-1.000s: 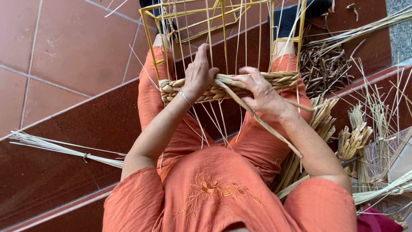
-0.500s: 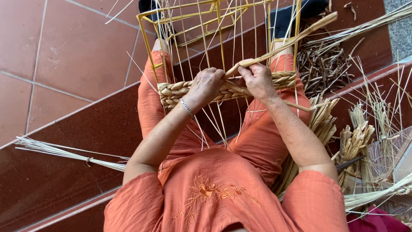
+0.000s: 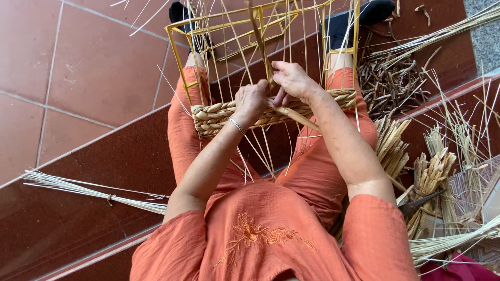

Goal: The person sits on a tiled floor and weaves dried palm leaves into a basket frame using both hands. They interlace the leaves through the vertical ribs of the frame, occasionally using shears to trim excess material.

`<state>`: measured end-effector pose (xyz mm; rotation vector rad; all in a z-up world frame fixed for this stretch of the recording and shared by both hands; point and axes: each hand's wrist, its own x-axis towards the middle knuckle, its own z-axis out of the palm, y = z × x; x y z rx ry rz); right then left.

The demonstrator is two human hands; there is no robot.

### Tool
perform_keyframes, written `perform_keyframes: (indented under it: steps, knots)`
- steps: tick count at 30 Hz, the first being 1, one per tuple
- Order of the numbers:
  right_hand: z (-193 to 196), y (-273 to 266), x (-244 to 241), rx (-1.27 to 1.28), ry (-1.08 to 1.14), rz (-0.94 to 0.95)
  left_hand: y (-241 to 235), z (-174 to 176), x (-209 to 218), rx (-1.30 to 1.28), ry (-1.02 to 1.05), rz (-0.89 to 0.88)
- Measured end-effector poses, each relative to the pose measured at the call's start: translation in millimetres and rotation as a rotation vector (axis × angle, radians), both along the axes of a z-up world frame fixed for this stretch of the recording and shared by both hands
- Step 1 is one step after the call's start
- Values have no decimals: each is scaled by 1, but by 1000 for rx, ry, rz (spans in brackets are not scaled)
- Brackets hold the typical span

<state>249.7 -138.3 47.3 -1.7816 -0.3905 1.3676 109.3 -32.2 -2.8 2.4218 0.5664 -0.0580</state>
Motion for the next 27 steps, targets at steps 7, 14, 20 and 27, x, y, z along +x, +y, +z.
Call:
perform_keyframes:
  steps: [7, 14, 20, 27]
  knots:
    - [-38, -16, 0, 213, -166, -204, 45, 9, 5, -873, 116, -69]
    - [-5, -67, -20, 208, 59, -443, 41, 54, 21, -614, 351, 24]
    - [5, -89, -42, 375, 340, -602, 33, 54, 26, -276, 177, -96]
    - [-10, -112, -47, 506, 484, -735, 34, 51, 27, -419, 203, -70]
